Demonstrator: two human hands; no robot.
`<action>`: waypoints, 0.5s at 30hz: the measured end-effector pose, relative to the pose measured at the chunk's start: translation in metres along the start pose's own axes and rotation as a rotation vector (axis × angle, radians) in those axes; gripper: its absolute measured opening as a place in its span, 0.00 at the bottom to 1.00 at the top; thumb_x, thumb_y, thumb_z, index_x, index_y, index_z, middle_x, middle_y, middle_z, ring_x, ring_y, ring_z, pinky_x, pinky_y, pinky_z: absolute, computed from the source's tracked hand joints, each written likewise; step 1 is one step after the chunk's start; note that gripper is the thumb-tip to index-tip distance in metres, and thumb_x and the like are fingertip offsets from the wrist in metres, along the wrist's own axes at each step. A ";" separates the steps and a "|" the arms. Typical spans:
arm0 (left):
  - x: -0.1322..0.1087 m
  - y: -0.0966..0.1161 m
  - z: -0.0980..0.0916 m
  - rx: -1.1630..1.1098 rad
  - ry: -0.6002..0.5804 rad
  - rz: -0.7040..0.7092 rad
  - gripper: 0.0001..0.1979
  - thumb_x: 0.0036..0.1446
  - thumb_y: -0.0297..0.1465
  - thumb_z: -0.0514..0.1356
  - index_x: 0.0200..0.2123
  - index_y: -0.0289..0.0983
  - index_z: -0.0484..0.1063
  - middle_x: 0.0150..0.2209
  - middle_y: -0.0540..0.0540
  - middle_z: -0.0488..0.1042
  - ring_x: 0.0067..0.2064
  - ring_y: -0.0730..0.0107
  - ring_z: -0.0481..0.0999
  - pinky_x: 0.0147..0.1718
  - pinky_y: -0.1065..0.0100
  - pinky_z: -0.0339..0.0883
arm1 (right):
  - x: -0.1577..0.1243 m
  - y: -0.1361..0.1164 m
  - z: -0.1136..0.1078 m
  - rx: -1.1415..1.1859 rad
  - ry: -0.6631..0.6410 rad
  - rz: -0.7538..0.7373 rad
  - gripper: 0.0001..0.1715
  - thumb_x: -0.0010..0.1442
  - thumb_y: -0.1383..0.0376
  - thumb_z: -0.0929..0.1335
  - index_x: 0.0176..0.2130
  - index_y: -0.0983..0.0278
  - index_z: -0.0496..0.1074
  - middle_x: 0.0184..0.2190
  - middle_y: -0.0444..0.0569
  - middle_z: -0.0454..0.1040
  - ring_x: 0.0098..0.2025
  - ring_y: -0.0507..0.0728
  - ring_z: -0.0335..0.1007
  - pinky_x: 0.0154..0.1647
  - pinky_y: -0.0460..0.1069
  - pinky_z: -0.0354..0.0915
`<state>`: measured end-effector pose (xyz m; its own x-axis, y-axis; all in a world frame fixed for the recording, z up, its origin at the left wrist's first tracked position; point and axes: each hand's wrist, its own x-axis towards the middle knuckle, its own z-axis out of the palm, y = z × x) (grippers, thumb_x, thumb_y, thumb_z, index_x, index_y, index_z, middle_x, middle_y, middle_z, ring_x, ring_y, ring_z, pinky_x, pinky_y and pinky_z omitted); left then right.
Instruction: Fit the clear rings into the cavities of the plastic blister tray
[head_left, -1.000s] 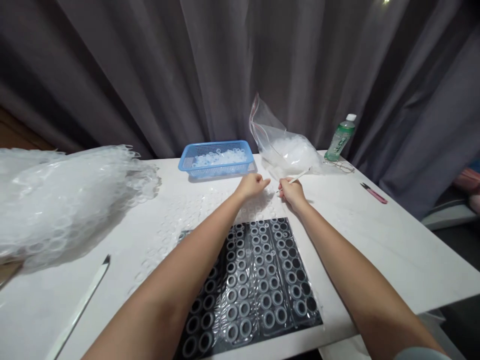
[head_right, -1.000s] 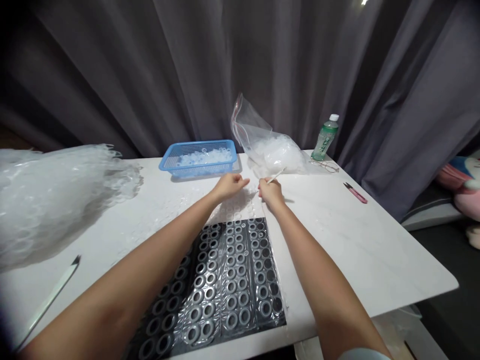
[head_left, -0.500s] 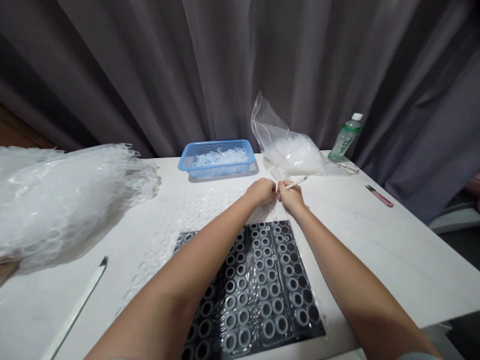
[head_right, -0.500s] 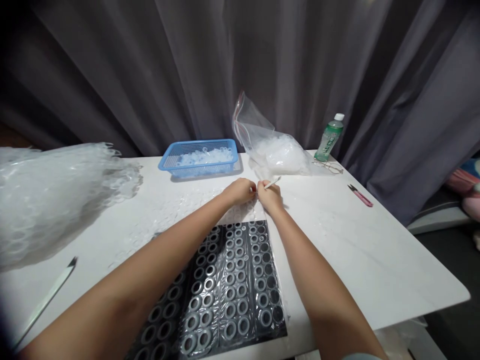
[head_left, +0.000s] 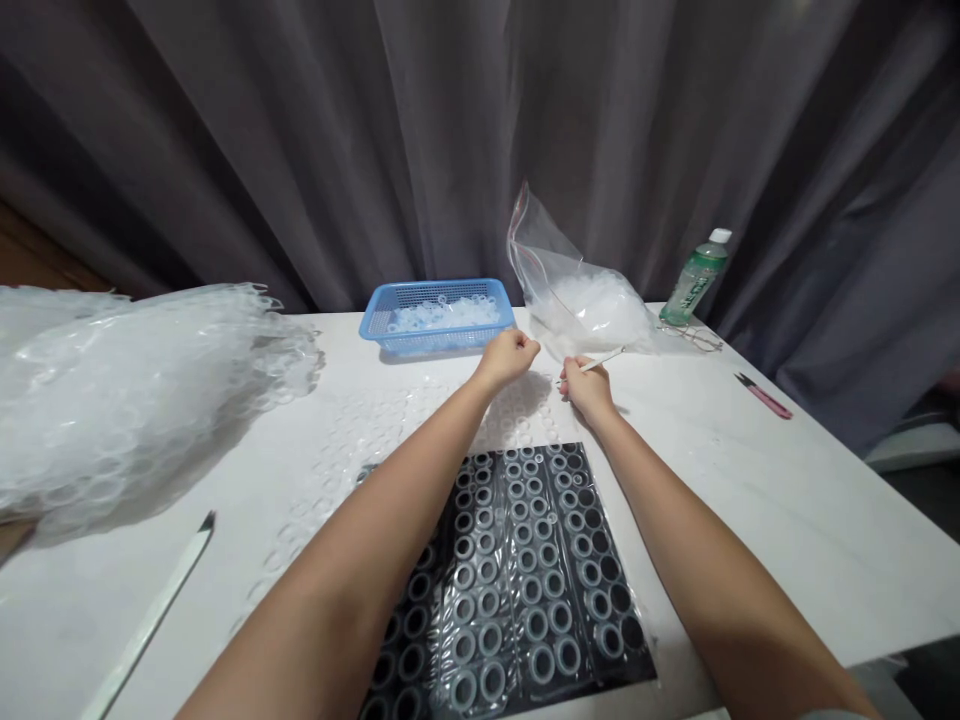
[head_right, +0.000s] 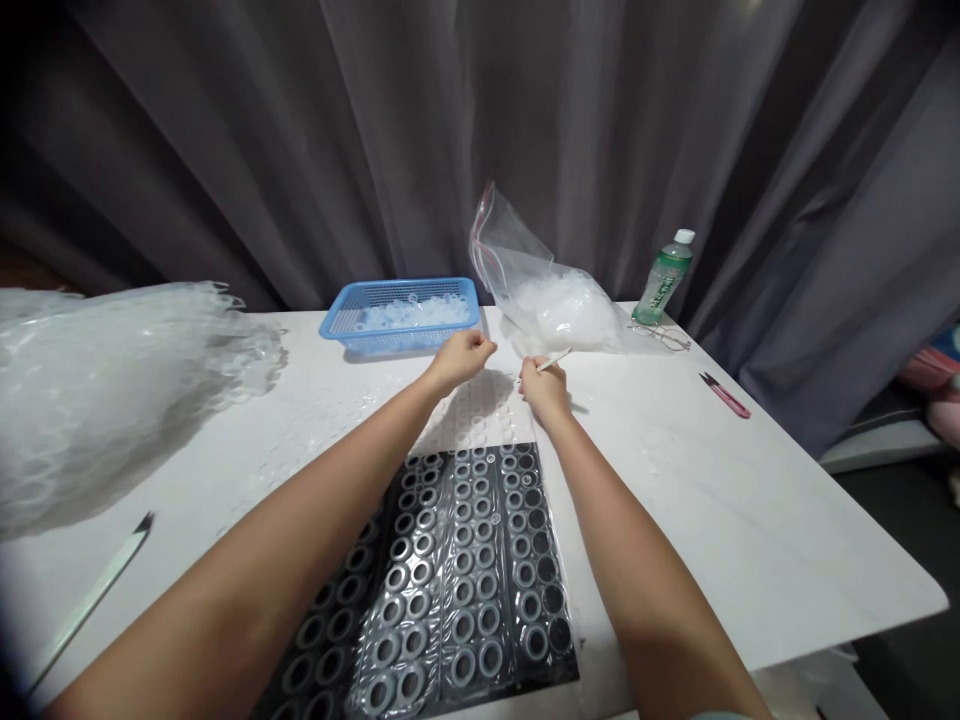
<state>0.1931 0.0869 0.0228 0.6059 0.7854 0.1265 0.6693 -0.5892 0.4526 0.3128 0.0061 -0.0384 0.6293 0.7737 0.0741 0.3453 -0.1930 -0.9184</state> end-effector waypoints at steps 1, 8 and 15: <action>0.000 0.000 0.001 0.011 -0.003 0.005 0.15 0.59 0.36 0.50 0.31 0.33 0.73 0.28 0.46 0.74 0.32 0.66 0.72 0.32 0.69 0.62 | 0.001 0.001 0.001 0.010 0.002 -0.001 0.19 0.56 0.54 0.58 0.22 0.61 0.66 0.13 0.42 0.67 0.16 0.52 0.63 0.21 0.46 0.59; -0.001 0.004 0.024 0.104 -0.104 0.100 0.08 0.49 0.30 0.59 0.35 0.37 0.73 0.30 0.45 0.75 0.36 0.62 0.74 0.33 0.69 0.63 | 0.007 0.012 0.005 0.018 -0.026 -0.032 0.20 0.57 0.52 0.59 0.24 0.60 0.68 0.14 0.42 0.69 0.18 0.53 0.64 0.20 0.46 0.58; 0.001 0.006 0.032 0.177 -0.147 0.085 0.09 0.50 0.31 0.59 0.35 0.37 0.75 0.35 0.41 0.77 0.40 0.58 0.75 0.38 0.66 0.65 | 0.010 0.016 0.007 0.002 -0.061 -0.064 0.19 0.58 0.52 0.60 0.24 0.59 0.67 0.15 0.41 0.69 0.18 0.53 0.64 0.19 0.46 0.57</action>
<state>0.2114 0.0776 -0.0020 0.7104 0.7035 0.0218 0.6706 -0.6859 0.2824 0.3197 0.0147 -0.0550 0.5623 0.8197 0.1090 0.3820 -0.1406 -0.9134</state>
